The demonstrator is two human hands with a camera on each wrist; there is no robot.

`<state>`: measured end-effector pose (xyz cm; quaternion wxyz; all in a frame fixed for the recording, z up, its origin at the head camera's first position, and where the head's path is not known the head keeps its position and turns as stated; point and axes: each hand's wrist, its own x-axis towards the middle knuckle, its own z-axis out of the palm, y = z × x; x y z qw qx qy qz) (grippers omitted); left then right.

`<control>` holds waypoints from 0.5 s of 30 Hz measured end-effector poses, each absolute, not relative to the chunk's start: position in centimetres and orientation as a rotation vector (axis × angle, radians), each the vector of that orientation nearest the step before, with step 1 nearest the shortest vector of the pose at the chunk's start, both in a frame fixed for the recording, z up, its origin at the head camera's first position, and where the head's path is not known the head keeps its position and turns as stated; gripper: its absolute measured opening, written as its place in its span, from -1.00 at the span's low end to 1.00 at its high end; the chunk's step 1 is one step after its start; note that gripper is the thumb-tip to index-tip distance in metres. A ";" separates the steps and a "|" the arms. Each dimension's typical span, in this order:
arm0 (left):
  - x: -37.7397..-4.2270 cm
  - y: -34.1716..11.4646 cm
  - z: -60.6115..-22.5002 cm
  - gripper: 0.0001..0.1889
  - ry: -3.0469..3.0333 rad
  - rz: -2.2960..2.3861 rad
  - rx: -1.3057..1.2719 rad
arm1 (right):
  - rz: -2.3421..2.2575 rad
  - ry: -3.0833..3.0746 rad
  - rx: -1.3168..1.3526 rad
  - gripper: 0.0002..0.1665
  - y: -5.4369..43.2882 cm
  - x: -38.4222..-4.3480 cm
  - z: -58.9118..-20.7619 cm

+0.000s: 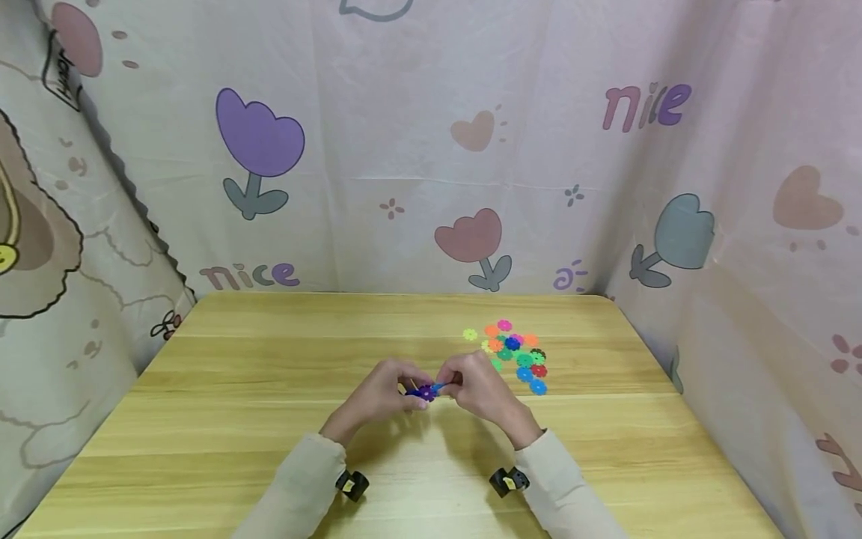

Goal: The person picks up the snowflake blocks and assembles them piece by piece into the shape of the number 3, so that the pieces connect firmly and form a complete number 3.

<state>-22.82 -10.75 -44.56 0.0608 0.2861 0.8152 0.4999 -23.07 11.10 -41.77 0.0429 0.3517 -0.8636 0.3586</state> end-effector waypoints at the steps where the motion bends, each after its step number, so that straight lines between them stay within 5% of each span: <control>1: -22.8 -10.8 -44.6 -0.74 2.464 1.509 0.858 | 1.093 -2.638 1.082 -0.90 11.1 -23.1 -41.8; 15: -22.8 -11.4 -43.5 -0.72 2.323 1.599 0.745 | 1.261 -2.714 0.930 -0.94 12.2 -23.7 -41.4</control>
